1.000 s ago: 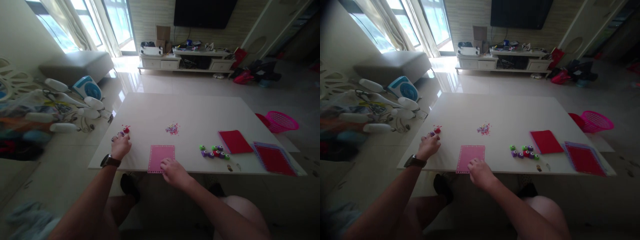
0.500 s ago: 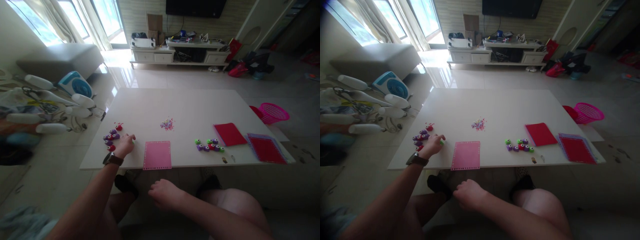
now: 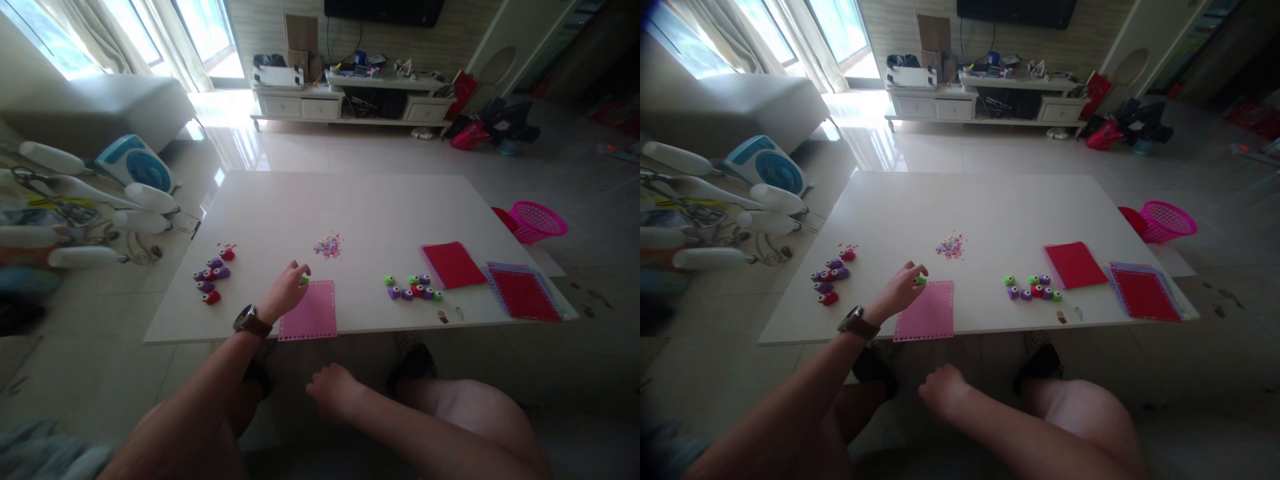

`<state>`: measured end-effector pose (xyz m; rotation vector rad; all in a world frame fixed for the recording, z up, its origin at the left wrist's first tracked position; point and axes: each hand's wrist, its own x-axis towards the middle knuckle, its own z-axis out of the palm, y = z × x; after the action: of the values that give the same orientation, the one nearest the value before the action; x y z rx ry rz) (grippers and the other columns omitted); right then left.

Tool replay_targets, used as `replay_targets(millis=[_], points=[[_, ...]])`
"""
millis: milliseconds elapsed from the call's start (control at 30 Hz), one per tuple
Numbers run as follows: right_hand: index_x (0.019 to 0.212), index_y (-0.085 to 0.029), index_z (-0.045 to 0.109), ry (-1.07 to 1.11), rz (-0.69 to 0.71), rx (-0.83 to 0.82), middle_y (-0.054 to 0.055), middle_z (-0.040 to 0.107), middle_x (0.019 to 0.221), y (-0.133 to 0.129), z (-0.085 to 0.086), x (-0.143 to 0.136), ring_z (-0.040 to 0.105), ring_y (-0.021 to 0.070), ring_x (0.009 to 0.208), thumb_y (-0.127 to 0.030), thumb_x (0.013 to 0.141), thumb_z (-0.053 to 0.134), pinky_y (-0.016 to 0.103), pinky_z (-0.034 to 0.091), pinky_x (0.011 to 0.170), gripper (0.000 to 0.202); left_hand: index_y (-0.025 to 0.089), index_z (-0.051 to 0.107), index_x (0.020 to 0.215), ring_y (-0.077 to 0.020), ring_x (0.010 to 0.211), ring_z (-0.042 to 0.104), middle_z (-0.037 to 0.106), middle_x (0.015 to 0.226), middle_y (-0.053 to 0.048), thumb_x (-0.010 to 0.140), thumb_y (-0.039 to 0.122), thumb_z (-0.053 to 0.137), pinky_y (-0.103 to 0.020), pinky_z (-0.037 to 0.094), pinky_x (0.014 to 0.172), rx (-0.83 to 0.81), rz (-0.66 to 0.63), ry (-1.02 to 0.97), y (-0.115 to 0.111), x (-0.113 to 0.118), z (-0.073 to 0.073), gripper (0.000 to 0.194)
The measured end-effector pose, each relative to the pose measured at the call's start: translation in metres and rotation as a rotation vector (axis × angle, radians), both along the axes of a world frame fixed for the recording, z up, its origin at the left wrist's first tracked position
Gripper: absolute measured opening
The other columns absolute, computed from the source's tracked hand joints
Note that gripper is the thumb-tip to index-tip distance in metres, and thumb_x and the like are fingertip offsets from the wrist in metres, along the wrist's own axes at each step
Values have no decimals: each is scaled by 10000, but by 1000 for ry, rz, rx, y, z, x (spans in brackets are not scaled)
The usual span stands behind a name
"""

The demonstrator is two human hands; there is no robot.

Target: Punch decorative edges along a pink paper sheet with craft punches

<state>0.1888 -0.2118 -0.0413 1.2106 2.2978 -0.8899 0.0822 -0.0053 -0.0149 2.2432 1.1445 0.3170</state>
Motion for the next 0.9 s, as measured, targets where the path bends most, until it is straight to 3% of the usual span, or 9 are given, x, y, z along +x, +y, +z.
replay_targets(millis=[133,367,467,667,767,900], points=[[1081,-132,725,-24,5,-20,137,748,1073,-4,-5,1,734,304,1006,-232,869,712,469,589,900,234,229,614,1067,-156,796,586,572,1087,-48,830,142,593,-319,487,770,21,-119,-98,-6,13,4,254],[1082,-140,723,28,-12,19,143,749,1063,-2,-7,-2,732,305,997,-238,867,712,476,587,887,236,210,642,968,-161,806,566,593,930,-22,744,97,680,-306,471,738,18,-67,-201,-13,30,3,253],[1091,-139,727,32,-6,26,149,751,1062,-2,-6,-2,734,309,992,-247,853,729,479,593,881,262,208,651,968,-135,796,596,571,950,-17,742,105,687,-283,494,726,-133,-5,-346,-18,38,-3,251],[1073,-135,738,39,-8,24,147,754,1057,-7,-9,-1,737,305,979,-219,837,732,485,595,878,250,185,610,984,-177,876,715,697,897,-44,771,250,754,-261,501,708,-696,76,-592,-24,48,-5,265],[1088,-134,736,32,-5,9,151,752,1074,-7,-9,-1,734,308,993,-227,848,727,490,589,890,258,169,641,980,-163,842,702,739,885,-59,757,250,765,-256,481,711,-733,135,-579,-24,49,-3,268],[1111,-124,734,13,-2,-19,149,748,1105,-5,-6,-1,724,316,1031,-226,855,723,496,580,921,276,164,705,1007,-110,668,604,703,804,-19,795,319,736,-240,428,620,-621,159,-526,-22,49,-6,264]])
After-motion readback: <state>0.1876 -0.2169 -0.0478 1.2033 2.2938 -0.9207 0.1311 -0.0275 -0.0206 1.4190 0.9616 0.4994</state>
